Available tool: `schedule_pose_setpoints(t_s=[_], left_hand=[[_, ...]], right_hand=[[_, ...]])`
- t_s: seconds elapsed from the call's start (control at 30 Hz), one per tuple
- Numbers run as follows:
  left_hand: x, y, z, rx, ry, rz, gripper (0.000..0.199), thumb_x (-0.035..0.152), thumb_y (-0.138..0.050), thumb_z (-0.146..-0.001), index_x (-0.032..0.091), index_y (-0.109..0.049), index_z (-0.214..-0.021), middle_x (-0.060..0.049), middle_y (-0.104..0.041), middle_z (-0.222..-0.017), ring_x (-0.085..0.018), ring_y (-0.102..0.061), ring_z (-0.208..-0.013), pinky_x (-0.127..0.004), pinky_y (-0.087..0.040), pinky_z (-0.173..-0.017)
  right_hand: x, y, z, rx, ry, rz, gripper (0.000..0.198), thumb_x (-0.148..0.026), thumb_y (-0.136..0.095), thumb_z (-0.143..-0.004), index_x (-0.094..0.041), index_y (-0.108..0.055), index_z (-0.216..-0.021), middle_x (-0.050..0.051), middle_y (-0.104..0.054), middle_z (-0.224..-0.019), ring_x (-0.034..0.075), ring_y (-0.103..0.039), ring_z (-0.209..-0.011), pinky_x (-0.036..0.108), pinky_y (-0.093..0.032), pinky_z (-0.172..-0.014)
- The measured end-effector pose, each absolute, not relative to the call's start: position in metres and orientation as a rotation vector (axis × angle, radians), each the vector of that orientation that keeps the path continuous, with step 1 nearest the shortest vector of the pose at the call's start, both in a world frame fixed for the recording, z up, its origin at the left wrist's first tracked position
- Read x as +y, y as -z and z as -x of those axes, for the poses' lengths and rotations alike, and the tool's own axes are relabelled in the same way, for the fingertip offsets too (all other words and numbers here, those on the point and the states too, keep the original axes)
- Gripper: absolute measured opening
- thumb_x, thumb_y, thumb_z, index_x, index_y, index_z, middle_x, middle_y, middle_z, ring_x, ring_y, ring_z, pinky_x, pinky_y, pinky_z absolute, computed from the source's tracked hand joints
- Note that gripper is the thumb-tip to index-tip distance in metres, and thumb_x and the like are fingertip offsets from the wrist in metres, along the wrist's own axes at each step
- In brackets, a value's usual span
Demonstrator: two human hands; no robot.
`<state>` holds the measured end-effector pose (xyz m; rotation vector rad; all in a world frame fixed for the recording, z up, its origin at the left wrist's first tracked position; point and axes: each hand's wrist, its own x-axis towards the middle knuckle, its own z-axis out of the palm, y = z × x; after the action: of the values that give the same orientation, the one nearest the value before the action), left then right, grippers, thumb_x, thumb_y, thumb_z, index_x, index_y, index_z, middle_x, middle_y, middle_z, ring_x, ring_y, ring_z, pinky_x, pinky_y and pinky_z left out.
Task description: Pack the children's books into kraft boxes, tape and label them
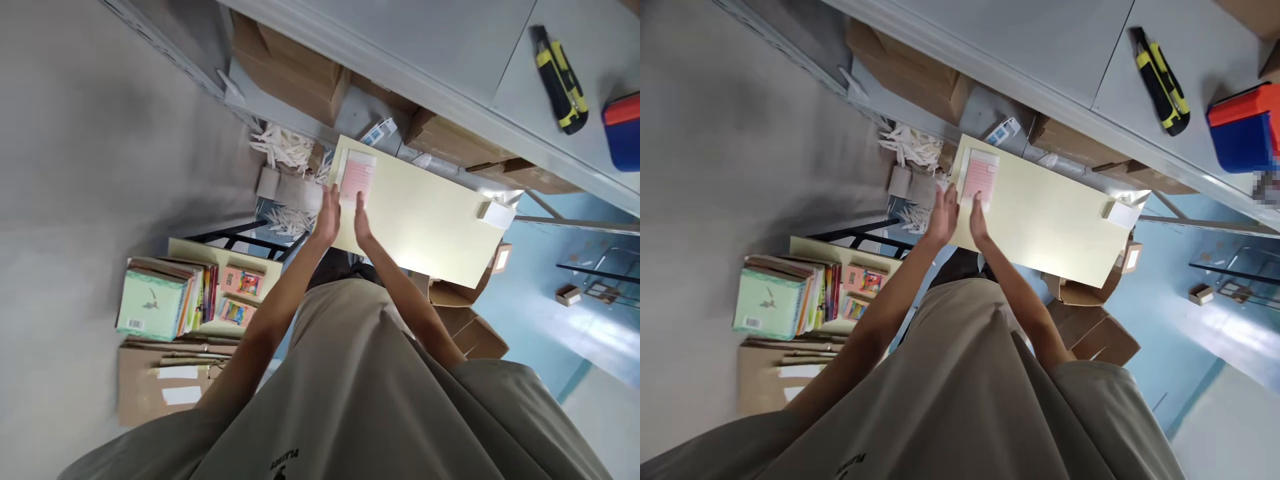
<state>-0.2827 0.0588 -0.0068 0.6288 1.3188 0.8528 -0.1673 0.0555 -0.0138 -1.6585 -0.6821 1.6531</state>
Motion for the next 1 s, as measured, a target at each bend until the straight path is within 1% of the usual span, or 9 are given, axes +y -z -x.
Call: schedule_pose_setpoints(t_s=[0.07, 0.13, 0.37, 0.5, 0.67, 0.77, 0.83, 0.9, 1.0], left_hand=[[0.061, -0.008, 0.315, 1.337, -0.96, -0.477, 0.111, 0.089, 0.007, -0.108, 0.027, -0.032, -0.191, -0.003, -0.029, -0.201, -0.025, -0.018, -0.19, -0.049, -0.028, -0.153], [0.057, -0.022, 0.346, 1.324, -1.061, -0.441, 0.111, 0.087, 0.01, -0.109, 0.026, -0.034, -0.19, -0.004, -0.028, -0.201, -0.025, -0.017, -0.191, -0.051, -0.028, -0.153], [-0.05, -0.065, 0.352, 1.282, -1.229, -0.596, 0.112, 0.096, 0.002, -0.109, 0.027, -0.058, -0.173, -0.01, -0.051, -0.189, -0.041, -0.039, -0.182, -0.066, -0.055, -0.131], [-0.125, -0.098, 0.333, 1.336, -1.406, -0.543, 0.094, 0.096, -0.027, -0.114, 0.026, -0.075, -0.153, -0.013, -0.071, -0.17, -0.045, -0.05, -0.174, -0.063, -0.062, -0.125], [-0.208, -0.139, 0.334, 1.227, -1.614, -0.315, 0.101, 0.093, -0.011, -0.115, 0.022, -0.079, -0.139, -0.013, -0.075, -0.163, -0.043, -0.058, -0.17, -0.059, -0.066, -0.122], [-0.252, -0.148, 0.344, 1.221, -1.722, -0.187, 0.086, 0.088, -0.026, -0.119, 0.023, -0.079, -0.135, -0.012, -0.078, -0.16, -0.04, -0.067, -0.162, -0.054, -0.069, -0.118], [-0.281, -0.146, 0.356, 1.296, -1.783, -0.061, 0.067, 0.081, -0.047, -0.119, 0.024, -0.08, -0.131, -0.012, -0.084, -0.148, -0.036, -0.079, -0.144, -0.044, -0.074, -0.103], [-0.313, -0.139, 0.373, 1.357, -1.831, 0.127, 0.049, 0.069, -0.062, -0.118, 0.025, -0.08, -0.123, -0.01, -0.089, -0.126, -0.026, -0.088, -0.107, -0.029, -0.07, -0.074], [-0.371, -0.13, 0.406, 1.313, -1.91, 0.412, 0.031, 0.05, -0.068, -0.119, 0.024, -0.078, -0.106, -0.002, -0.082, -0.086, -0.008, -0.056, -0.046, -0.021, -0.038, -0.038]], right_hand=[[0.062, 0.0, 0.151, -0.6, -1.585, 1.626, 0.095, -0.084, -0.016, -0.118, -0.029, -0.018, -0.196, -0.003, -0.016, -0.204, 0.017, -0.01, -0.191, 0.051, -0.004, -0.156], [0.068, -0.014, 0.129, -0.574, -1.524, 1.535, 0.091, -0.08, -0.011, -0.12, -0.031, -0.02, -0.196, -0.005, -0.015, -0.203, 0.014, -0.013, -0.19, 0.048, -0.006, -0.156], [0.035, -0.061, 0.097, -0.885, -1.683, 1.116, 0.102, -0.102, -0.015, -0.108, -0.042, -0.059, -0.178, -0.004, -0.043, -0.195, 0.026, -0.025, -0.189, 0.063, -0.019, -0.154], [-0.008, -0.085, 0.111, -1.01, -1.833, 1.005, 0.098, -0.101, -0.02, -0.109, -0.04, -0.067, -0.17, -0.002, -0.05, -0.191, 0.029, -0.026, -0.189, 0.069, -0.021, -0.152], [-0.063, -0.098, 0.152, -1.108, -2.016, 0.897, 0.089, -0.097, -0.028, -0.113, -0.039, -0.071, -0.165, -0.002, -0.054, -0.188, 0.03, -0.031, -0.187, 0.068, -0.027, -0.152], [-0.098, -0.101, 0.183, -1.203, -2.105, 0.839, 0.082, -0.094, -0.037, -0.113, -0.038, -0.071, -0.163, -0.002, -0.053, -0.19, 0.029, -0.035, -0.186, 0.064, -0.03, -0.152], [-0.122, -0.104, 0.204, -1.274, -2.159, 0.772, 0.076, -0.09, -0.048, -0.111, -0.038, -0.072, -0.162, -0.001, -0.055, -0.188, 0.028, -0.039, -0.184, 0.061, -0.032, -0.152], [-0.148, -0.109, 0.227, -1.35, -2.219, 0.71, 0.072, -0.087, -0.06, -0.108, -0.038, -0.074, -0.158, 0.001, -0.059, -0.185, 0.028, -0.044, -0.182, 0.057, -0.034, -0.151], [-0.194, -0.115, 0.269, -1.454, -2.306, 0.675, 0.07, -0.086, -0.068, -0.104, -0.036, -0.078, -0.152, 0.005, -0.068, -0.177, 0.031, -0.052, -0.177, 0.055, -0.04, -0.149]])
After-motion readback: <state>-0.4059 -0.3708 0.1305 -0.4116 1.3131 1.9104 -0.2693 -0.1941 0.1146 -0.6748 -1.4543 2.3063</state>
